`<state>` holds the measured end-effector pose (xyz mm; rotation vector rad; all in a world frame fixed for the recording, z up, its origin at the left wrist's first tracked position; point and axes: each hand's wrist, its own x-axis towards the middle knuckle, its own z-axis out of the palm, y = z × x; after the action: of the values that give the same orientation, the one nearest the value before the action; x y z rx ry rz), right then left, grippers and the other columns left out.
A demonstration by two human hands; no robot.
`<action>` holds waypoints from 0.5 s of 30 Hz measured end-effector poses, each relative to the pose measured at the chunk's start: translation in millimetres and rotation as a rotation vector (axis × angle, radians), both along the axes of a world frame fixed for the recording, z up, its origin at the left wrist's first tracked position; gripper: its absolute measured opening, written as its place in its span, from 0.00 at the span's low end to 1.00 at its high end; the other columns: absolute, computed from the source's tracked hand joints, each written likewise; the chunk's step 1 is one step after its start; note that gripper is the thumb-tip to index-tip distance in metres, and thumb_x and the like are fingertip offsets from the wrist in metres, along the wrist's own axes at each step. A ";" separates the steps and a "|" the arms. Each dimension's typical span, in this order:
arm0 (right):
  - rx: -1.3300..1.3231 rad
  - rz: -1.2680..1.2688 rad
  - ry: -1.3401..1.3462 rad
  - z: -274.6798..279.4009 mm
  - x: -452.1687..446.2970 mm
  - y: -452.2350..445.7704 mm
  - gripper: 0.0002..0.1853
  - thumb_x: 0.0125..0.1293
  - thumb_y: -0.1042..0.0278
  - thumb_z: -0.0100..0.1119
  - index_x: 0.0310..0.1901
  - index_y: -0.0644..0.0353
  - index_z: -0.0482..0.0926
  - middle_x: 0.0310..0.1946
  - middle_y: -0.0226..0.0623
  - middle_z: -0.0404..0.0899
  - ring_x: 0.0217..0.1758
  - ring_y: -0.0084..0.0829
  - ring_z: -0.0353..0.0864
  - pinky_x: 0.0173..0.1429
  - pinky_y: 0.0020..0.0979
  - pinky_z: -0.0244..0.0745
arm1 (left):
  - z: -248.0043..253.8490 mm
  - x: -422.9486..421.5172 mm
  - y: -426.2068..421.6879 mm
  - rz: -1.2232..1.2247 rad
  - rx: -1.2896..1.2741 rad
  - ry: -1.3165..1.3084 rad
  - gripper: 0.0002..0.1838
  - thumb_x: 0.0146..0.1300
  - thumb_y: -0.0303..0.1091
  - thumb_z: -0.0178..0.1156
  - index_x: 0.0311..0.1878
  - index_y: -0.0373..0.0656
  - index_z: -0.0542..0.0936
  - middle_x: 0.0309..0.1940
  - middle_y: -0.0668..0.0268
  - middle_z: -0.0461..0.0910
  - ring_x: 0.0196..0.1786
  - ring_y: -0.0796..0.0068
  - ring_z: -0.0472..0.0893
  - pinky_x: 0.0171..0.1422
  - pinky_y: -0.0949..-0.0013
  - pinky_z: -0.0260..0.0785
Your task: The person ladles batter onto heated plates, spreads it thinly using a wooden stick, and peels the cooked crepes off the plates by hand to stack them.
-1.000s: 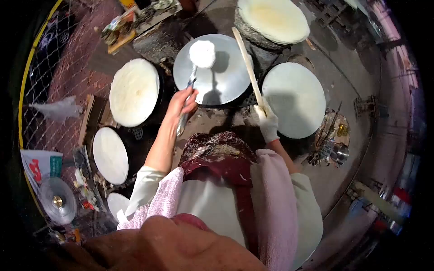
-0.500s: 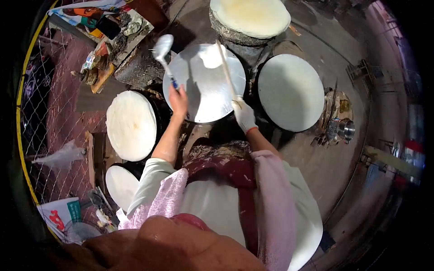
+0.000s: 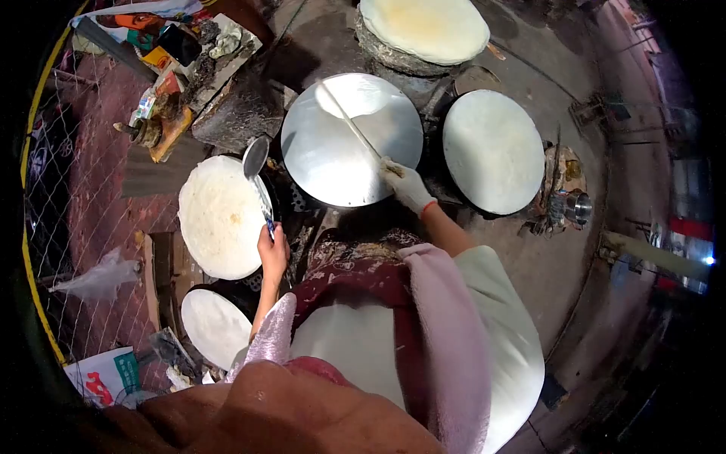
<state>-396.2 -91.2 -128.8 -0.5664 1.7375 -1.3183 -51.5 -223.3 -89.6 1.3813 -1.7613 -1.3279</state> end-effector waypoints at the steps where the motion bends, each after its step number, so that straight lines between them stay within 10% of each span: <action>1: -0.098 0.053 0.149 -16.1 -8.3 4.0 0.19 0.65 0.61 0.64 0.55 0.60 0.80 0.38 0.28 0.81 0.42 0.18 0.77 0.48 0.20 0.72 | -5.7 10.3 5.0 0.020 -0.006 -0.037 0.09 0.71 0.32 0.53 0.42 0.35 0.75 0.22 0.67 0.72 0.24 0.81 0.69 0.29 0.73 0.63; 5: -0.009 -0.157 0.034 -12.3 -68.7 17.6 0.19 0.66 0.65 0.61 0.56 0.66 0.78 0.47 0.34 0.81 0.49 0.22 0.77 0.57 0.24 0.71 | 29.0 14.4 27.1 0.155 0.089 -0.082 0.09 0.71 0.32 0.53 0.44 0.35 0.75 0.22 0.69 0.72 0.22 0.81 0.68 0.28 0.73 0.63; 10: 0.213 0.186 -0.154 0.5 -43.5 -19.9 0.16 0.66 0.66 0.61 0.50 0.69 0.79 0.45 0.33 0.81 0.48 0.22 0.76 0.56 0.25 0.70 | 41.8 -1.8 56.1 0.317 0.207 -0.017 0.08 0.71 0.32 0.53 0.42 0.37 0.75 0.21 0.72 0.70 0.19 0.85 0.66 0.23 0.76 0.60; 15: -0.113 0.258 0.238 -34.7 -124.5 -11.9 0.14 0.66 0.67 0.59 0.47 0.68 0.81 0.45 0.33 0.83 0.48 0.22 0.77 0.57 0.24 0.69 | 22.1 -10.5 81.8 0.378 0.126 -0.058 0.06 0.73 0.33 0.51 0.43 0.40 0.71 0.16 0.77 0.62 0.14 0.87 0.59 0.16 0.78 0.50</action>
<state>-520.7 -103.1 -163.5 -1.0122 1.7149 -1.2085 -62.0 -141.5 -67.6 1.7354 -1.3787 -1.2142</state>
